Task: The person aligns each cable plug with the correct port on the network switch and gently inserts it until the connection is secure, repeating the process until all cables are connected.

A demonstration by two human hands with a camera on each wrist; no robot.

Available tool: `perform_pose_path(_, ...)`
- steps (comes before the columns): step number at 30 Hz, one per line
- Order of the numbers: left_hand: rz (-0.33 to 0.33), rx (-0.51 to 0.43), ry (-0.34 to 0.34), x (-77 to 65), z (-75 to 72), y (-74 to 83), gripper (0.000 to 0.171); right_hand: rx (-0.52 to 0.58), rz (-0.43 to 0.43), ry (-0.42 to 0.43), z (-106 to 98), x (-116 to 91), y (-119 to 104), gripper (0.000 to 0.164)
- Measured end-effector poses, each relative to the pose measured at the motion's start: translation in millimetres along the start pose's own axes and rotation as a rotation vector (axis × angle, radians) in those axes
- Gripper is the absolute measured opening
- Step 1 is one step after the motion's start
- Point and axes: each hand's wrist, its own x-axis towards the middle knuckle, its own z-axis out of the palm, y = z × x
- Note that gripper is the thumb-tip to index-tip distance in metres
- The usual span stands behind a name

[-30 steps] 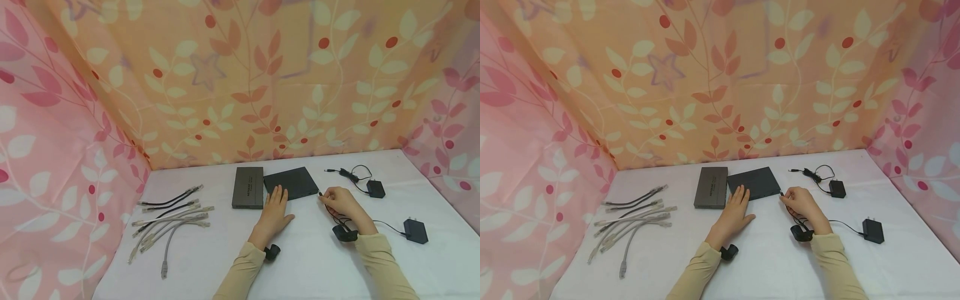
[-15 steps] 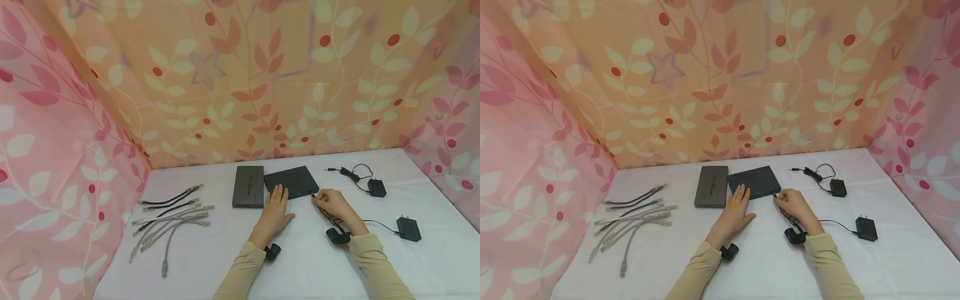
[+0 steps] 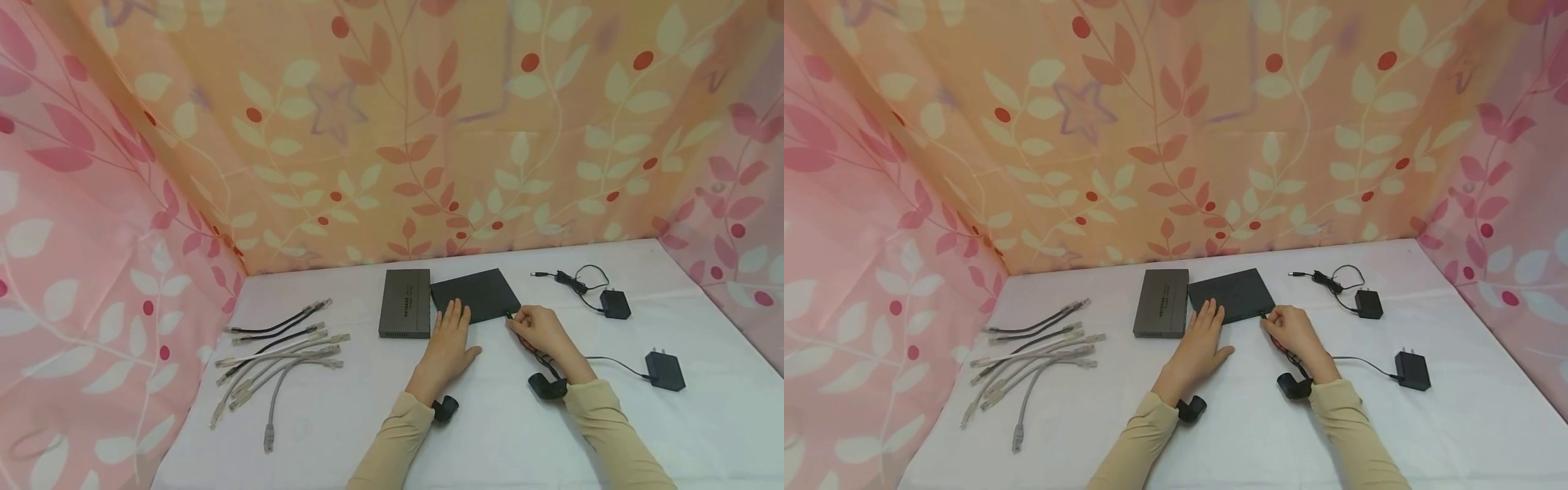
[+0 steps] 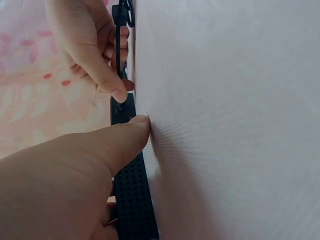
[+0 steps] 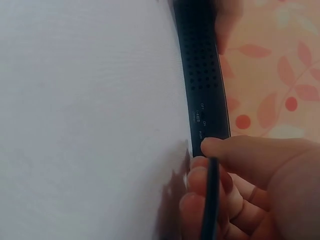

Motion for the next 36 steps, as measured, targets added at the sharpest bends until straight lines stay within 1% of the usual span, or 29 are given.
perform_pose_path(7,-0.004,-0.005,-0.008,2.0,-1.3,-1.2,0.078,0.005,-0.014,0.029,1.4,0.9,-0.7,0.020)
perform_pose_path(12,-0.011,-0.054,-0.018,8.6,-5.4,-0.1,0.074,0.016,-0.011,0.025,2.5,1.9,0.8,0.021)
perform_pose_path(15,-0.006,-0.069,-0.018,19.6,-7.4,0.3,0.072,0.029,-0.011,0.008,3.8,2.6,1.2,0.020)
perform_pose_path(17,0.003,-0.058,-0.020,29.6,-7.1,-0.3,0.072,0.043,-0.003,-0.001,5.1,2.8,1.1,0.021)
perform_pose_path(23,0.006,0.018,-0.060,62.3,-3.1,-6.8,0.076,0.063,0.024,-0.029,9.6,1.7,1.9,0.021)
perform_pose_path(27,0.000,0.064,-0.071,78.3,1.9,-12.4,0.082,0.058,0.025,-0.025,11.2,1.5,4.9,0.022)
perform_pose_path(31,0.004,0.096,-0.047,87.0,10.1,-16.9,0.087,0.065,0.027,-0.022,9.2,2.3,9.1,0.023)
perform_pose_path(33,0.016,0.099,-0.024,88.7,12.4,-17.5,0.087,0.073,0.027,-0.020,7.2,2.8,11.0,0.024)
perform_pose_path(36,0.031,0.102,0.002,89.0,12.1,-16.7,0.087,0.079,0.020,-0.012,5.1,3.7,13.6,0.024)
